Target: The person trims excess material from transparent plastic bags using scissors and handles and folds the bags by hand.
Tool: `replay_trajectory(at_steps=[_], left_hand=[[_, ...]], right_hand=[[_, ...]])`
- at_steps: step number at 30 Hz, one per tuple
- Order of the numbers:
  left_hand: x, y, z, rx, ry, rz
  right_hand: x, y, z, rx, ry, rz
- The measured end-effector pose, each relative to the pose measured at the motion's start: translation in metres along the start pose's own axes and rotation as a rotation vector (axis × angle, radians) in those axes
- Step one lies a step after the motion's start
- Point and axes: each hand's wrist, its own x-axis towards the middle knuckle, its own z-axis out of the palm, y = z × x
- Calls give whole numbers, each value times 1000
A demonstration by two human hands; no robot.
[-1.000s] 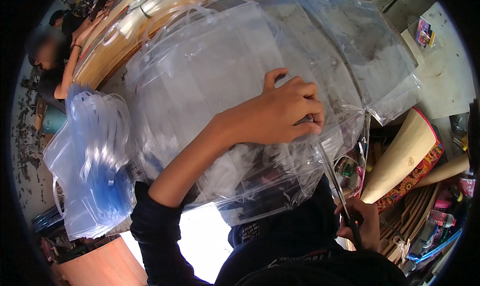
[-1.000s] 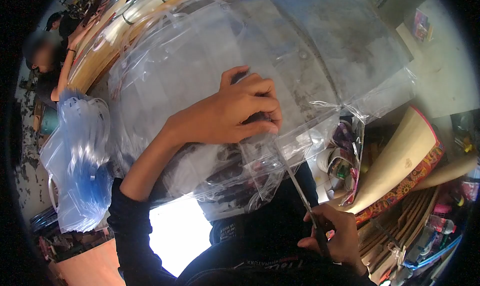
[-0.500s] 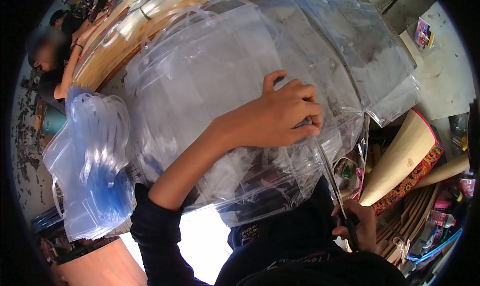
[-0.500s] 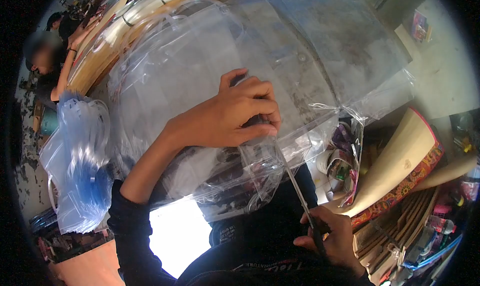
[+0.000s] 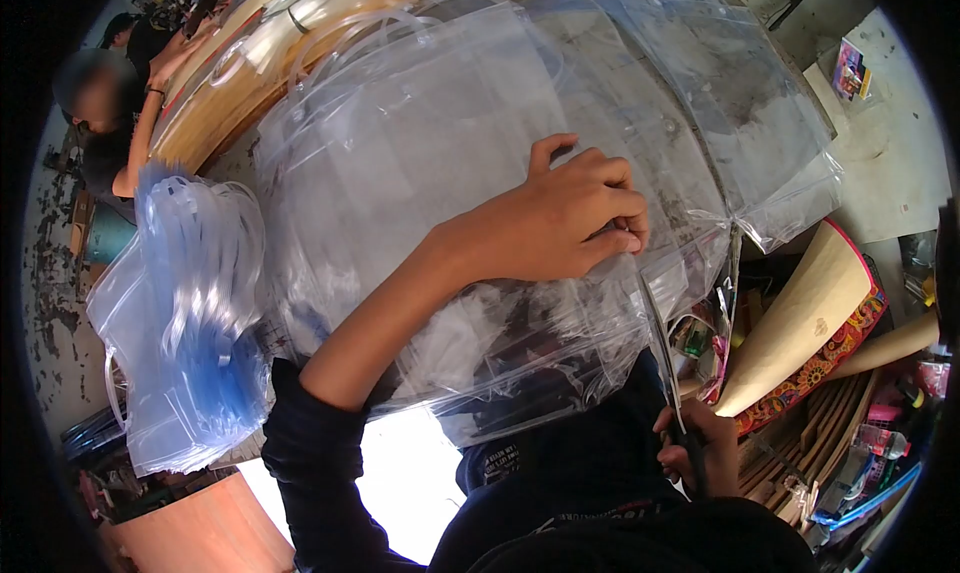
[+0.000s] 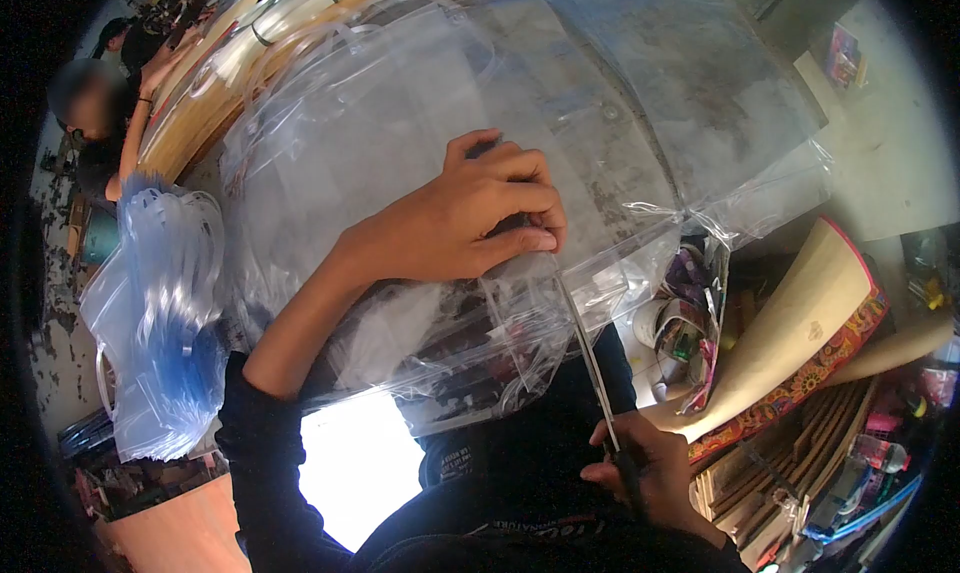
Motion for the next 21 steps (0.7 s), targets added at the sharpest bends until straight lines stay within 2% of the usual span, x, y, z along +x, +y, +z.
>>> replay_trajectory(at_steps=[6, 9, 11, 15, 21], left_hand=[[0, 1, -1, -11, 9, 4], [0, 2, -1, -12, -3, -9], [0, 2, -1, -15, -2, -13], [0, 1, -1, -20, -5, -16], [0, -1, -1, -44, -6, -17]], right_hand=[[1, -2, 5, 15, 46, 83], [3, 1, 0, 22, 50, 26], [5, 13, -4, 47, 27, -103], [0, 9, -9, 43, -13, -64], [10, -3, -10, -78, -3, -134]])
